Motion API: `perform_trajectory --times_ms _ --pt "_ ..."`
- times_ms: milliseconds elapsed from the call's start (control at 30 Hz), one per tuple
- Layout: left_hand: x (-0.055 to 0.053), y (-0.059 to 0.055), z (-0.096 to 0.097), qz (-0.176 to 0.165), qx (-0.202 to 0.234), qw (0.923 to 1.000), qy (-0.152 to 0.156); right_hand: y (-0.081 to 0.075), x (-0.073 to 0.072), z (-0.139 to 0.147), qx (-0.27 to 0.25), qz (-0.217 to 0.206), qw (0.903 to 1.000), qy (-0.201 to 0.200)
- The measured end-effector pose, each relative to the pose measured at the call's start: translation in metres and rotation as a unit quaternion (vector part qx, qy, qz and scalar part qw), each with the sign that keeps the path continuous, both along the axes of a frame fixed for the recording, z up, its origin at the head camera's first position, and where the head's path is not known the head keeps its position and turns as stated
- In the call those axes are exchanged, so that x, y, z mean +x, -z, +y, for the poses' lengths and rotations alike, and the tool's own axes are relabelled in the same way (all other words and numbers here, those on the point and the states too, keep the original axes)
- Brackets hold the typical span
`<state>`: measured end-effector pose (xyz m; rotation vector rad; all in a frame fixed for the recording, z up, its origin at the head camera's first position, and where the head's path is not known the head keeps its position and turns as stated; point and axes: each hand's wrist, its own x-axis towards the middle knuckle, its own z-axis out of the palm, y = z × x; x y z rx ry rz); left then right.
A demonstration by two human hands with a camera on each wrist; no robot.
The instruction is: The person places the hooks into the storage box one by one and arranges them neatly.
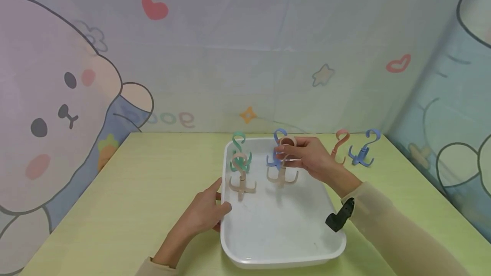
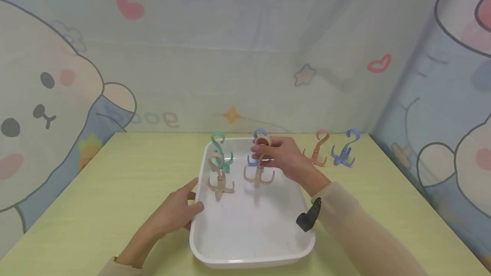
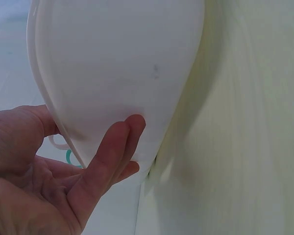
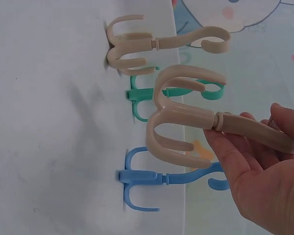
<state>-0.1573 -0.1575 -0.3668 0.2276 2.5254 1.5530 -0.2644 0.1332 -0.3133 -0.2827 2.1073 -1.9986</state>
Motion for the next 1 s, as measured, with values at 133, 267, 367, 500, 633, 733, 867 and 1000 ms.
perform_trajectory --times_ms 133,267,367,500,633,733,867,1000 --pt "0.0 0.0 0.0 0.002 0.0 1.0 0.001 0.002 0.0 -0.003 -0.001 -0.004 1.0 0.0" --pt "0.0 0.0 0.0 0.003 0.001 1.0 0.002 0.005 -0.001 -0.006 -0.006 -0.009 0.9999 -0.013" --pt "0.0 0.001 0.0 0.0 0.001 1.0 0.002 0.008 -0.002 -0.007 -0.006 -0.013 0.9996 -0.024" --pt "0.0 0.001 0.0 0.001 -0.001 1.0 0.0 0.01 -0.004 -0.005 -0.005 -0.013 0.9993 -0.034" --pt "-0.001 0.0 0.0 0.002 -0.004 1.0 0.0 0.013 -0.006 -0.003 0.005 -0.02 0.9987 -0.046" --pt "-0.001 0.0 0.0 0.002 -0.004 1.0 0.0 0.015 -0.007 -0.003 0.011 -0.028 0.9983 -0.051" --pt "-0.001 0.0 0.0 0.004 -0.004 1.0 0.002 0.017 -0.009 -0.002 0.018 -0.028 0.998 -0.053" --pt "-0.001 0.0 0.0 0.003 -0.004 1.0 0.003 0.02 -0.011 -0.001 0.025 -0.031 0.9976 -0.057"
